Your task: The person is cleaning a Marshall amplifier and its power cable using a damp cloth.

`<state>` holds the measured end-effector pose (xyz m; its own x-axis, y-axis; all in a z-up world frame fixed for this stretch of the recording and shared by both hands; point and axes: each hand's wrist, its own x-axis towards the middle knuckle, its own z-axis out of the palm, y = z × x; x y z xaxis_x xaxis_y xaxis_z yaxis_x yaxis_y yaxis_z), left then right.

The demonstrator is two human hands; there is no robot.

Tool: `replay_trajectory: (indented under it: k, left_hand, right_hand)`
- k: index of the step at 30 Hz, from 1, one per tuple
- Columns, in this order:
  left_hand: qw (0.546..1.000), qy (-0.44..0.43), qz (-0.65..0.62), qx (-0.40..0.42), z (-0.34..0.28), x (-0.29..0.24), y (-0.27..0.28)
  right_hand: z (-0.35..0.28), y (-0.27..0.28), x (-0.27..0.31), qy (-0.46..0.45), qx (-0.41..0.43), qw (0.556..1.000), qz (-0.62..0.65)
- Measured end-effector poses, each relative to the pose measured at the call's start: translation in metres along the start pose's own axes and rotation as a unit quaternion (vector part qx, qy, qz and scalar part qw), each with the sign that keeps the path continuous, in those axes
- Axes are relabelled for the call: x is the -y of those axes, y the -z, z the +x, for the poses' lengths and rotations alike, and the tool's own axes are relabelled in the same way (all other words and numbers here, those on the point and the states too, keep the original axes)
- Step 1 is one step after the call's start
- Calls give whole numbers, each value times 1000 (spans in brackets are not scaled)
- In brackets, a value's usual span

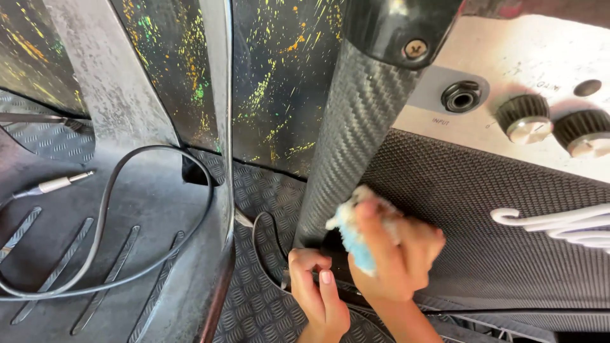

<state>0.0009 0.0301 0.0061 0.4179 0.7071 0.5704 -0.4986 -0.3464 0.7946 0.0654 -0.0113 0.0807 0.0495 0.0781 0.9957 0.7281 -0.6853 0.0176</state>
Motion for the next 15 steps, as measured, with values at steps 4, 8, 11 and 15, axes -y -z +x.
replay_trajectory:
  k: [4, 8, 11, 15]
  left_hand:
    - [1000, -12, -6, 9, -4, -11, 0]
    - [1000, -14, -11, 10, -1, -26, -10]
    - [1000, -7, -13, -5, 0, -31, -22]
    - [998, -22, -52, -39, 5, -38, -30]
  right_hand:
    - [28, 16, -2, 8, 43, 999, 12]
    - [90, 14, 6, -35, -21, 999, 34]
    - [85, 17, 9, -57, -29, 997, 40]
    - [26, 33, -16, 22, 59, 998, 24]
